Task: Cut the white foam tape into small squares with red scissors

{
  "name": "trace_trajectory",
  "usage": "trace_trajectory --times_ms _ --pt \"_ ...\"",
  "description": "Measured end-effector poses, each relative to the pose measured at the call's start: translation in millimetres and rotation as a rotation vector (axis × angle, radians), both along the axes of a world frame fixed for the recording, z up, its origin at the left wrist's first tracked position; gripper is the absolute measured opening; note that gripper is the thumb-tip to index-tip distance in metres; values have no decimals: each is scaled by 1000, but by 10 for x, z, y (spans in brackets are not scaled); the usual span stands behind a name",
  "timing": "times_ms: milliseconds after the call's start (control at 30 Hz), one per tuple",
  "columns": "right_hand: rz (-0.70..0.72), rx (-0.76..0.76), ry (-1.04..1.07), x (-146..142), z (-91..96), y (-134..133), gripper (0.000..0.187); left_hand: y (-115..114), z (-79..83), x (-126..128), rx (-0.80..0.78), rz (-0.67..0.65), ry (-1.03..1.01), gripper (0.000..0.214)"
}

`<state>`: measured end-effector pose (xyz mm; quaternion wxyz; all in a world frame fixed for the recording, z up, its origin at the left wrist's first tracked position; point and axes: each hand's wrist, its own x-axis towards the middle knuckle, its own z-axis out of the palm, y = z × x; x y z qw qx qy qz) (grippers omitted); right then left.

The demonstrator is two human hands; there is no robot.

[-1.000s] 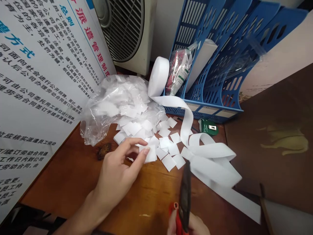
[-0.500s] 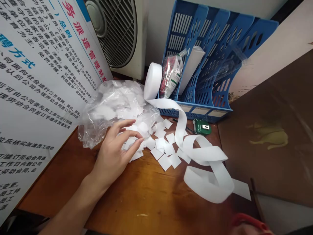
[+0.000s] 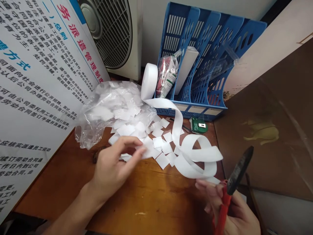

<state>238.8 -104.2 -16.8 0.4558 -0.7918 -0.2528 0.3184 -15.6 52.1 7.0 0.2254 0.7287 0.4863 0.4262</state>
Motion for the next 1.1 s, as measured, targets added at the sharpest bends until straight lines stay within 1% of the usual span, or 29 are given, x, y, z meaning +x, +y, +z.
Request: trace_trajectory --times_ms 33,67,133,200,233,267,300,367,467,533,600,667,767,867,967,1100 --pt "7 34 -24 -31 -3 54 42 -59 19 31 -81 -74 -27 10" --pt "26 56 -44 -45 -11 101 40 -124 37 70 -156 -166 -32 17" --pt "90 54 -69 -23 -20 181 37 -260 57 174 -296 -370 -42 27" --pt "157 46 -83 41 9 253 36 -395 41 303 -383 -597 -5 12" --pt "190 47 -81 77 44 288 37 -462 13 374 -407 -682 24 9" --pt "222 41 -68 111 92 323 38 -527 -29 447 -396 -752 64 6" --pt "245 29 -45 141 150 358 40 -592 -83 524 -339 -816 88 5" --pt "286 -22 29 184 276 425 45 -713 -217 684 -174 -891 154 7" --pt "351 -82 126 217 429 511 49 -838 -396 925 -6 -916 219 11" --pt "408 -77 154 228 485 561 44 -863 -456 1060 117 -935 241 18" --pt "431 -51 149 238 515 609 39 -852 -472 1153 151 -937 272 20" --pt "442 -13 116 248 530 654 39 -830 -472 1197 134 -927 314 21" --pt "442 46 51 258 543 699 40 -816 -490 1188 112 -915 396 26" --pt "410 89 37 258 536 671 42 -827 -532 1122 139 -877 457 27" --pt "353 97 16 267 503 539 40 -846 -568 1036 150 -846 461 31" --pt "229 99 0 322 439 272 39 -868 -589 943 113 -845 436 31"
